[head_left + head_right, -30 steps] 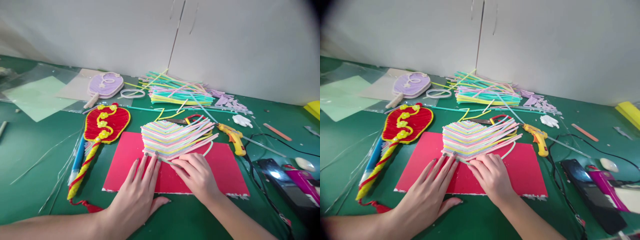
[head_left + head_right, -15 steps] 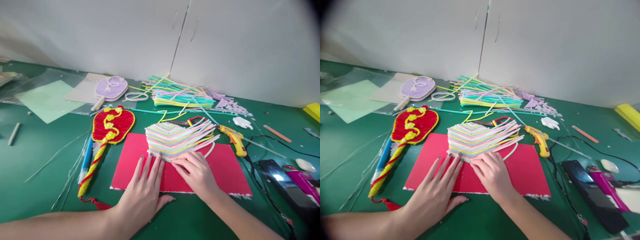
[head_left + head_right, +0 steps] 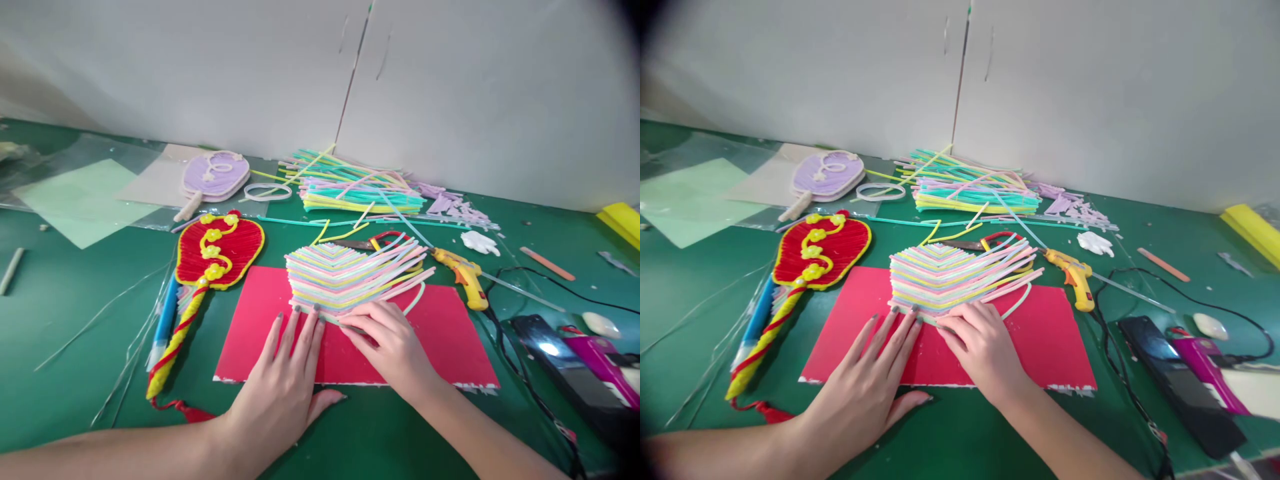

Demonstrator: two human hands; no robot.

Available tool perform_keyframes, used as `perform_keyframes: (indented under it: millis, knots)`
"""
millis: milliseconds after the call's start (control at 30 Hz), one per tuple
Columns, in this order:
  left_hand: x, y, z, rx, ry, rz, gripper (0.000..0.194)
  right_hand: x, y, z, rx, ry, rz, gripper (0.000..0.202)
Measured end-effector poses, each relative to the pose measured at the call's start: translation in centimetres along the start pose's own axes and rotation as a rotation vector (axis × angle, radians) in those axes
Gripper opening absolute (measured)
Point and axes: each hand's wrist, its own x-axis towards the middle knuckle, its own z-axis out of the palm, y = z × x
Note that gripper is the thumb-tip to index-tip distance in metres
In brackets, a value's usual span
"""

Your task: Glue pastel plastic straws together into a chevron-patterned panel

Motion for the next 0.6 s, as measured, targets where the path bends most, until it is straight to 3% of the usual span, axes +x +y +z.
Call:
perform_keyframes:
  millis: [333, 600]
  knots:
    - [0.13, -0.11, -0.06, 0.003, 0.002, 0.023, 0.070, -0.05, -0.03, 0.00, -0.016, -0.022, -0.021, 0.013]
    - [0.17, -0.14, -0.02, 0.007, -0.005, 0.030, 0.071, -0.05, 0.19, -0.04, -0.074, -0.055, -0.126, 0.017]
